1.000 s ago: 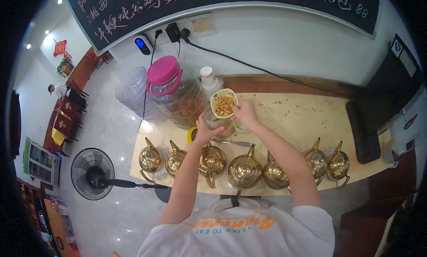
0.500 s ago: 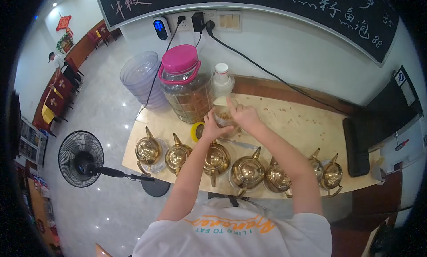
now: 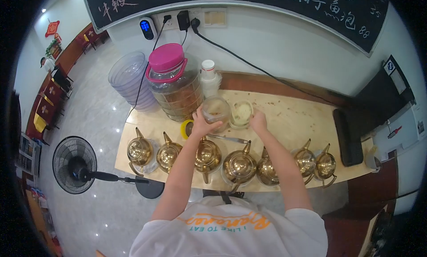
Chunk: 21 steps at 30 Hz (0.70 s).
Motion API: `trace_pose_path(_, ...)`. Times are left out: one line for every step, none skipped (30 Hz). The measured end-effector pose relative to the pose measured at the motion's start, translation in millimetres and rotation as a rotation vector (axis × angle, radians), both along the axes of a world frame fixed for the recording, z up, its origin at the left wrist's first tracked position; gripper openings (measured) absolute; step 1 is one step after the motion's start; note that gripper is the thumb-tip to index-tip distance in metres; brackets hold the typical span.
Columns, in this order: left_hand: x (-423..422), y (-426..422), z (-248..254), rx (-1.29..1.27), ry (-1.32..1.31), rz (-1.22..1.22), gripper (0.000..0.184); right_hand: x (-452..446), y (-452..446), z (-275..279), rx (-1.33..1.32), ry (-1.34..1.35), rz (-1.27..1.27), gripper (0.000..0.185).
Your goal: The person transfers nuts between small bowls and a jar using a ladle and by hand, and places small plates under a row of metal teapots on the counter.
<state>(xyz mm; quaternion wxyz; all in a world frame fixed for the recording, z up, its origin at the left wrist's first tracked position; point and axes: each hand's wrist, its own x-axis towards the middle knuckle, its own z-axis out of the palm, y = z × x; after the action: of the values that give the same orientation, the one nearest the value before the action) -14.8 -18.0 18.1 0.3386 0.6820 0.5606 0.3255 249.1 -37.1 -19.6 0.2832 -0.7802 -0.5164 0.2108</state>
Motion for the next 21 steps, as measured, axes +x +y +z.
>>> trace_pose_path(0, 0, 0, -0.008, 0.009, 0.002, 0.114, -9, -10, 7, -0.027, 0.19, -0.034, 0.03)
trace_pose_path(0, 0, -1, -0.018, 0.019, 0.005, 0.114, -15, -17, 13, -0.054, 0.381, -0.066, 0.031)
trace_pose_path(0, 0, -2, -0.012, 0.017, 0.004, 0.114, -11, -16, 6, -0.076, 0.405, -0.075, 0.031)
trace_pose_path(0, 0, -3, -0.005, 0.017, 0.005, 0.114, -10, -14, 0, -0.097, 0.43, -0.083, 0.03)
trace_pose_path(0, 1, -4, 0.001, 0.017, 0.005, 0.113, -8, -12, -5, -0.12, 0.455, -0.09, 0.03)
trace_pose_path(0, 1, -5, 0.002, 0.016, 0.006, 0.114, -6, -10, -11, -0.126, 0.466, -0.094, 0.029)
trace_pose_path(0, 1, -5, 0.004, 0.015, 0.006, 0.114, -7, -9, -13, -0.133, 0.479, -0.097, 0.029)
trace_pose_path(1, 1, -5, 0.005, 0.014, 0.007, 0.114, -7, -8, -15, -0.14, 0.491, -0.099, 0.028)
trace_pose_path(1, 2, -6, 0.006, 0.02, 0.01, 0.114, -7, -6, -18, -0.171, 0.491, -0.101, 0.027)
trace_pose_path(1, 1, -6, 0.006, 0.024, 0.013, 0.114, -7, -3, -21, -0.203, 0.49, -0.103, 0.027)
trace_pose_path(1, 1, -6, 0.005, 0.028, 0.016, 0.114, -7, -1, -24, -0.235, 0.489, -0.103, 0.026)
trace_pose_path(1, 1, -7, 0.008, 0.016, 0.012, 0.114, -8, -2, -28, -0.251, 0.502, -0.114, 0.025)
trace_pose_path(1, 1, -8, 0.011, 0.004, 0.008, 0.115, -11, -3, -30, -0.267, 0.515, -0.124, 0.024)
trace_pose_path(1, 2, -9, 0.016, -0.007, 0.005, 0.115, -14, -2, -31, -0.281, 0.528, -0.132, 0.023)
trace_pose_path(0, 3, -9, 0.012, 0.0, 0.008, 0.115, -16, -2, -31, -0.269, 0.567, -0.152, 0.021)
trace_pose_path(1, 3, -9, 0.007, 0.008, 0.01, 0.115, -18, -2, -30, -0.257, 0.606, -0.174, 0.02)
trace_pose_path(1, 3, -9, 0.003, 0.017, 0.01, 0.115, -20, -3, -30, -0.245, 0.645, -0.197, 0.018)
trace_pose_path(1, 2, -9, 0.002, 0.023, 0.013, 0.115, -19, -3, -30, -0.259, 0.659, -0.185, 0.018)
trace_pose_path(1, 2, -9, 0.003, 0.03, 0.015, 0.115, -17, -1, -29, -0.271, 0.672, -0.173, 0.018)
trace_pose_path(2, 3, -9, 0.005, 0.036, 0.014, 0.115, -14, 0, -29, -0.281, 0.686, -0.163, 0.018)
trace_pose_path(3, 4, -9, 0.009, 0.025, 0.012, 0.114, -13, 1, -29, -0.285, 0.678, -0.159, 0.019)
